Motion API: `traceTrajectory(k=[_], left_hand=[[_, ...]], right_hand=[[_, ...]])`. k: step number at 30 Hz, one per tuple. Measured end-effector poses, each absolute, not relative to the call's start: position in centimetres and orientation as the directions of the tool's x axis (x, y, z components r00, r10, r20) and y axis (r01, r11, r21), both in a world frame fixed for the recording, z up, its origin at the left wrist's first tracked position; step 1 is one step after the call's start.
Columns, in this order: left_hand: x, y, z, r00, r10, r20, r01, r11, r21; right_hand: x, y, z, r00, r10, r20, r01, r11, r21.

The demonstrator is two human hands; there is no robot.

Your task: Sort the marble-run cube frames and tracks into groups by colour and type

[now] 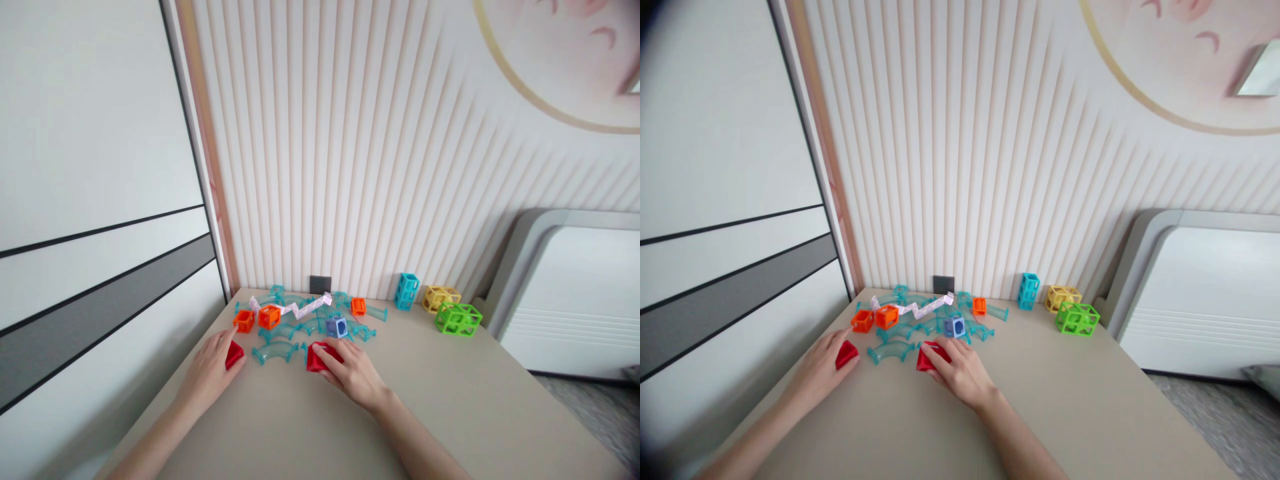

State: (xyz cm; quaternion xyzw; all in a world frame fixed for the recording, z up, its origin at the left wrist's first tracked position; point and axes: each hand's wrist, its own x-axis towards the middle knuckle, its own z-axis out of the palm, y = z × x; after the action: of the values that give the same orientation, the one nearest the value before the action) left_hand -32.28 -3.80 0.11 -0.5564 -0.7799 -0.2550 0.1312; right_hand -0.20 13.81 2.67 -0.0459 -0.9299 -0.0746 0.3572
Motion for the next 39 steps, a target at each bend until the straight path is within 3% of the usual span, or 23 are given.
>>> traceTrajectory(k=[2, 7, 10, 15, 19, 23, 29, 32, 39], left_hand=[[-29.7, -3.9, 1.7, -0.243, 0.799, 0.55, 0.965, 0.144, 0.218], [-21.7, -3.4, 4.1, 0.108, 0.874, 0.474, 0.959, -0.217, 0.183], [-18.8, -2.5, 4.3, 0.083, 0.861, 0.502, 0.927, -0.251, 0.278], [-18.3, -1.6, 5.9, 0.048, 0.9, 0.434, 0.878, -0.245, 0.411], [-19.5, -1.0, 7.9, 0.049, 0.94, 0.339, 0.806, -0.238, 0.542], [-21.4, 0.5, 9.2, 0.012, 0.946, 0.323, 0.788, -0.208, 0.58], [-27.9, 7.2, 11.8, -0.295, 0.868, 0.4, 0.856, 0.054, 0.514], [-30.3, 11.7, 11.7, -0.333, 0.887, 0.321, 0.911, 0.214, 0.354], [-30.6, 18.0, 7.9, -0.326, 0.932, 0.161, 0.924, 0.278, 0.261]], right_hand=[[-0.4, 13.4, 2.6, -0.748, 0.01, 0.663, 0.107, 0.988, 0.106], [-1.0, 12.1, 2.2, -0.731, -0.027, 0.682, 0.024, 0.998, 0.066], [-0.8, 11.7, 2.0, -0.682, -0.001, 0.732, 0.01, 1.0, 0.011], [-0.5, 11.7, 2.2, -0.63, -0.008, 0.777, -0.028, 1.0, -0.013], [-1.3, 11.1, 2.5, -0.623, 0.113, 0.774, 0.053, 0.993, -0.102], [-2.0, 10.8, 1.9, -0.603, 0.249, 0.758, 0.166, 0.968, -0.186], [-2.6, 11.8, 0.0, -0.581, 0.413, 0.701, 0.345, 0.906, -0.247], [-3.9, 12.3, -0.2, -0.548, 0.458, 0.7, 0.382, 0.882, -0.278], [-7.0, 14.1, -0.1, -0.605, 0.4, 0.688, 0.315, 0.914, -0.255]])
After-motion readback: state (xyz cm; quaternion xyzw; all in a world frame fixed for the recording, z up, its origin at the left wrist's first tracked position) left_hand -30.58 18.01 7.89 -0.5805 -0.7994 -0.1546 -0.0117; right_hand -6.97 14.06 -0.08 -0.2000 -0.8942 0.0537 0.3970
